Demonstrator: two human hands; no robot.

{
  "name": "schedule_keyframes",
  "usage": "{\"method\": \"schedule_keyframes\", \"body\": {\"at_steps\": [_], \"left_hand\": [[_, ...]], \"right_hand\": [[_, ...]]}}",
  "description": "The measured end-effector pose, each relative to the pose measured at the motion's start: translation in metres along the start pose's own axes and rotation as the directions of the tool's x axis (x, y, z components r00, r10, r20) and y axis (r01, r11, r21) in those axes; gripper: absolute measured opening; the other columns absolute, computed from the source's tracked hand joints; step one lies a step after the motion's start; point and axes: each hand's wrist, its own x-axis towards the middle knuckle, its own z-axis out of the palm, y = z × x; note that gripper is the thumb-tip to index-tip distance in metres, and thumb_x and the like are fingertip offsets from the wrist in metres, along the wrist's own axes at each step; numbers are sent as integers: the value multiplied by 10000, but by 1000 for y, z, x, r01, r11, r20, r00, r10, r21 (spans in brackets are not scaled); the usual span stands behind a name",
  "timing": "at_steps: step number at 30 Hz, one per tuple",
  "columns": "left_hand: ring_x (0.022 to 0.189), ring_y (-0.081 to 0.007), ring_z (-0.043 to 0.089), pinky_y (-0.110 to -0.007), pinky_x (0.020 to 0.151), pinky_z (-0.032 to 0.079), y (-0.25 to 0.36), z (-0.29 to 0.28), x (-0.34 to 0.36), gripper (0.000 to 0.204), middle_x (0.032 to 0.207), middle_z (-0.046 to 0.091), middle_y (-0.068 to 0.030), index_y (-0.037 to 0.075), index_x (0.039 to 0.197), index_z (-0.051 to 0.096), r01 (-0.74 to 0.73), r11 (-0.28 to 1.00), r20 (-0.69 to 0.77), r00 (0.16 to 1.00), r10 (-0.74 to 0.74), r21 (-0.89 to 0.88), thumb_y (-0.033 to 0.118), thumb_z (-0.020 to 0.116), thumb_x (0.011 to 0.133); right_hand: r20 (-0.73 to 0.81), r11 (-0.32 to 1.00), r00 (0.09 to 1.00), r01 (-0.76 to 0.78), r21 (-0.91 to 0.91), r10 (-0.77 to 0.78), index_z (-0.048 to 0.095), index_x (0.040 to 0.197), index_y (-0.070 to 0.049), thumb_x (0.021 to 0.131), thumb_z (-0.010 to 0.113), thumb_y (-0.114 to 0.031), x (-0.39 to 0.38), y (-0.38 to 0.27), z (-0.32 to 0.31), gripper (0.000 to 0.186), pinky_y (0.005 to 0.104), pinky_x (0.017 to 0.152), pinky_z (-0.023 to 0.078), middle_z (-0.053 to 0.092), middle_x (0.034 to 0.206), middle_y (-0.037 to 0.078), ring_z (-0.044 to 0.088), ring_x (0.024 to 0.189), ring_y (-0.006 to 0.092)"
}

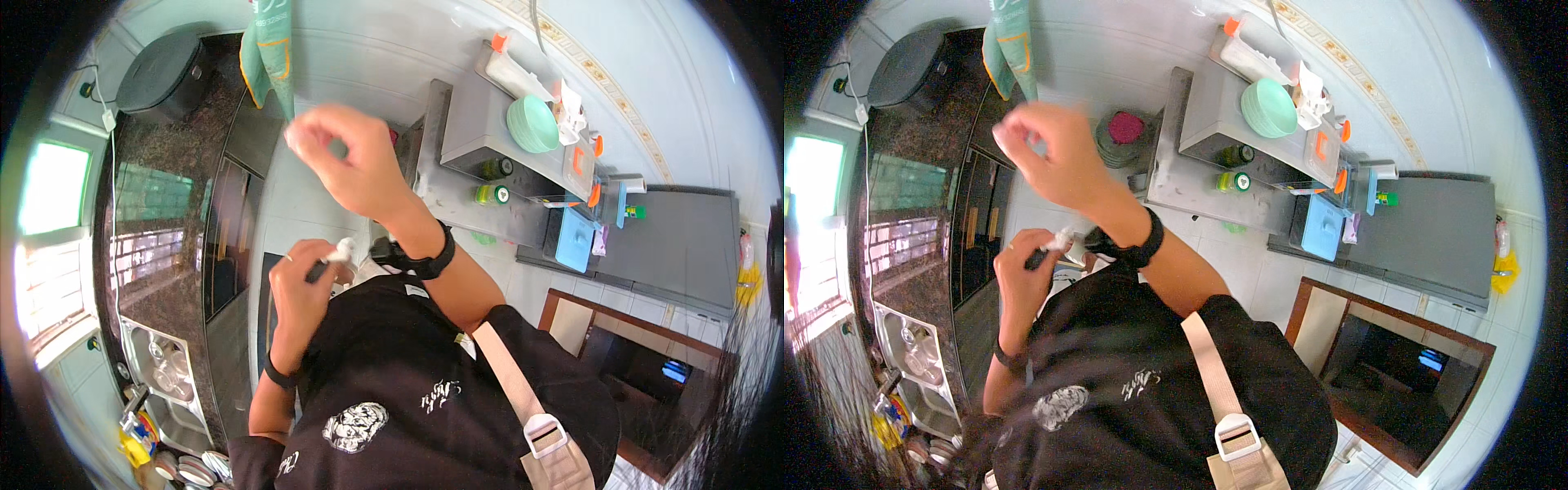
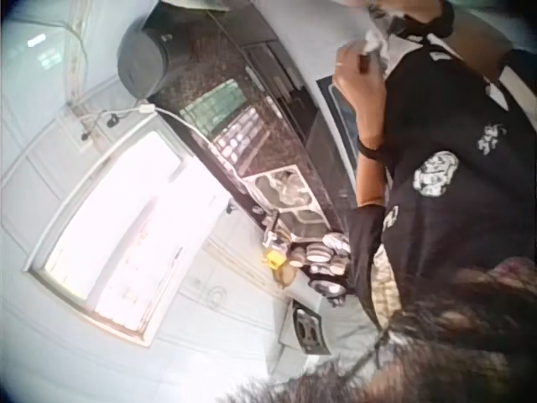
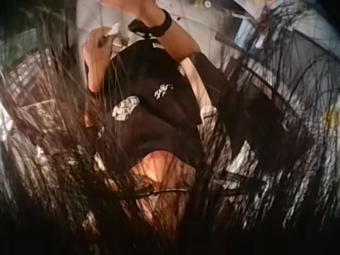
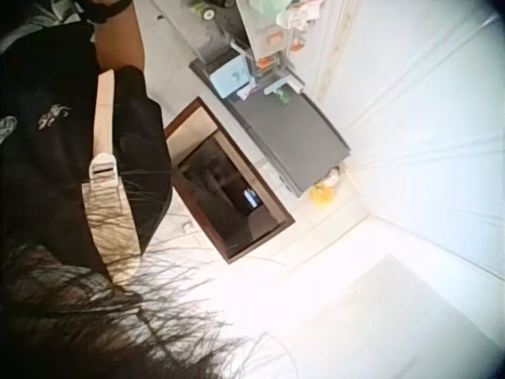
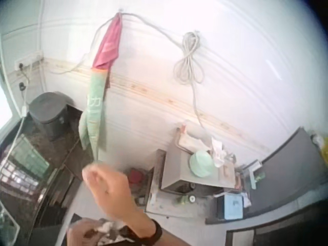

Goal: Clean the kitchen countertop and wipe an appliance.

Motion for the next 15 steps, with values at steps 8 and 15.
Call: {"method": "schedule_keyframes", "body": {"at_steps": [8,15], "left_hand": [[707,-90,636,-258,606,511,-82,68,19,286,878,696,-24,-4,1161,725,774,500,570,628,-530,-388,204,730,965],[730,-131,677,-271,575,553,-77,119,40,348,906,695,-57,8,1264,669,900,255,717,435,-545,-353,176,726,965]], "right_hand": [[434,945,841,-267,-186,323,725,1091,-46,859,722,-8,-129,72,-78,235,329,732,544,681,1081,82,676,847,219],[215,789,759,-602,-127,614,731,1034,-47,829,734,-11,-186,144,-141,209,308,740,563,688,1027,106,682,858,216]]}}
